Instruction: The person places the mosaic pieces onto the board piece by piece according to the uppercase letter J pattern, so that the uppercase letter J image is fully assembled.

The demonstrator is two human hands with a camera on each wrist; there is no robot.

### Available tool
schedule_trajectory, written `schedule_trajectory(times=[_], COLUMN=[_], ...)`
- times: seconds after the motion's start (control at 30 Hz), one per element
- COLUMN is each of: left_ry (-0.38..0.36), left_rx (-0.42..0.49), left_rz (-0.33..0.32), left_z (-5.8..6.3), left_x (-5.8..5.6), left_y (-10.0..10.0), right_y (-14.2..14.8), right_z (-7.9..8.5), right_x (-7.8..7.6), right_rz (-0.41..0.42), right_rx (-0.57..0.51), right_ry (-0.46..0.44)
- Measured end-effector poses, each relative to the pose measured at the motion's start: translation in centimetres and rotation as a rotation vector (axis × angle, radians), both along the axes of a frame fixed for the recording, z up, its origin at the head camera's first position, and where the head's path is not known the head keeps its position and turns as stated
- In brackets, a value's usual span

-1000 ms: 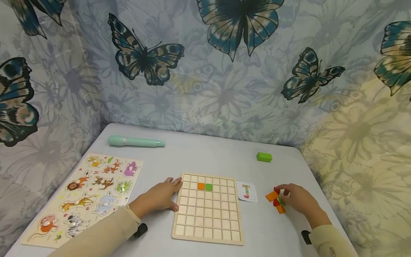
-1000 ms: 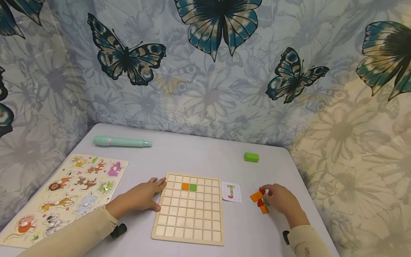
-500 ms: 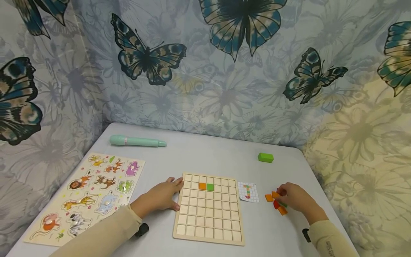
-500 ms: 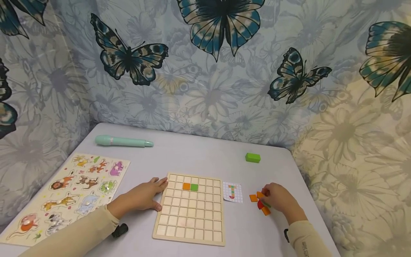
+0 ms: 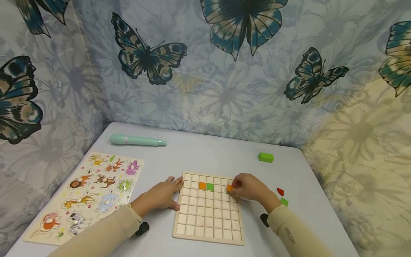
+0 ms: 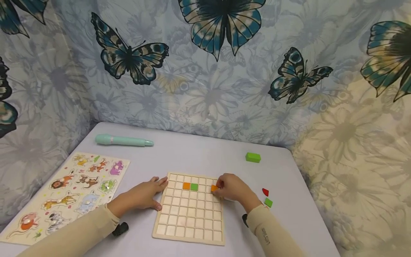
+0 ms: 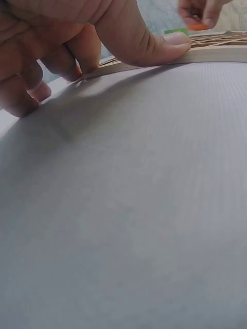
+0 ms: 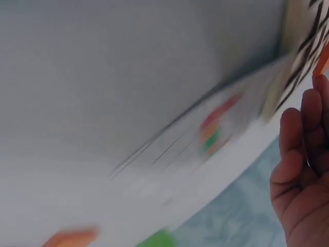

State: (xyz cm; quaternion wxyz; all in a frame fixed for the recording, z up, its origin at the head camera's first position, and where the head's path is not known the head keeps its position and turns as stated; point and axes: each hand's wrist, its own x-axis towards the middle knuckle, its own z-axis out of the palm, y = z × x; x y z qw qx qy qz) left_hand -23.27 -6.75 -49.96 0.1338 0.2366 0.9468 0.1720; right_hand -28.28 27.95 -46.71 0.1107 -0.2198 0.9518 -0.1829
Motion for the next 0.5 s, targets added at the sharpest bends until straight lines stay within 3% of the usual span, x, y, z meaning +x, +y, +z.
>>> schedule_trajectory(times=[0.17,0.37,0.5], left_ry=[-0.001,-0.008,-0.001], left_rx=[0.012,-0.004,-0.016], left_rz=[0.002,0.014,0.012], left_z=[-0.1,0.4,0.7], left_x=[0.0,0.1,0.2], left_y=[0.0,-0.1,-0.2], right_y=[-3.9,-5.2,-6.1], right_z=[-0.7,-0.9,-0.4], right_x=[-0.3,-0.4,-0.5], right_rz=[0.087,0.044,0.028], right_rx=[0.037,0.069,0.165], right_ry=[0.054,0.099,0.163])
